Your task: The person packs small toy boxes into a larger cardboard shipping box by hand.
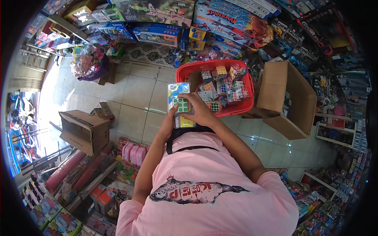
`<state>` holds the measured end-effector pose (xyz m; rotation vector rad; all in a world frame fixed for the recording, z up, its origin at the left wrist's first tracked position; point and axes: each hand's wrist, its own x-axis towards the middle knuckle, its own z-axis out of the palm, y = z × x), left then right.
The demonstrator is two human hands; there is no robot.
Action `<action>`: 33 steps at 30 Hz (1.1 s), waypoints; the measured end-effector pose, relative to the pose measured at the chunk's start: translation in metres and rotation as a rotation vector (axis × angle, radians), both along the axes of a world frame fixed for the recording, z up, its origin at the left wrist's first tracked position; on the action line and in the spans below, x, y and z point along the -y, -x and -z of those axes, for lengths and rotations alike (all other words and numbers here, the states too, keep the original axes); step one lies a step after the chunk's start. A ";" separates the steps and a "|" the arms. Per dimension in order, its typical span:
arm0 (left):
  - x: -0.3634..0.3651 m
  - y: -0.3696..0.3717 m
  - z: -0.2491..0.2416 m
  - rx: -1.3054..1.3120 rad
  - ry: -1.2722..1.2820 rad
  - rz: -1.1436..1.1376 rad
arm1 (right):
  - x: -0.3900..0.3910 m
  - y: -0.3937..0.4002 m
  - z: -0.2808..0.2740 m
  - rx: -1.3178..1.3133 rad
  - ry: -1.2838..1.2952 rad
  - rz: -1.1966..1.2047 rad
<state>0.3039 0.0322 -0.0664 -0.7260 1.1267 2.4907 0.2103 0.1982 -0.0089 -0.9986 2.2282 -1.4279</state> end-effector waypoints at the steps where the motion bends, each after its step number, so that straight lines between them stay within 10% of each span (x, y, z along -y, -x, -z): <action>1: 0.001 0.002 0.000 -0.003 0.002 -0.002 | 0.000 0.002 0.001 -0.021 0.023 0.003; 10: 0.019 0.009 -0.013 0.113 0.258 0.055 | -0.027 0.049 0.006 0.230 0.123 0.223; 16: 0.024 0.014 -0.021 0.131 0.288 -0.016 | -0.066 0.093 0.200 0.065 -0.435 0.803; 33: 0.027 0.015 -0.010 0.183 0.339 -0.056 | -0.075 0.059 0.231 0.213 -0.674 0.228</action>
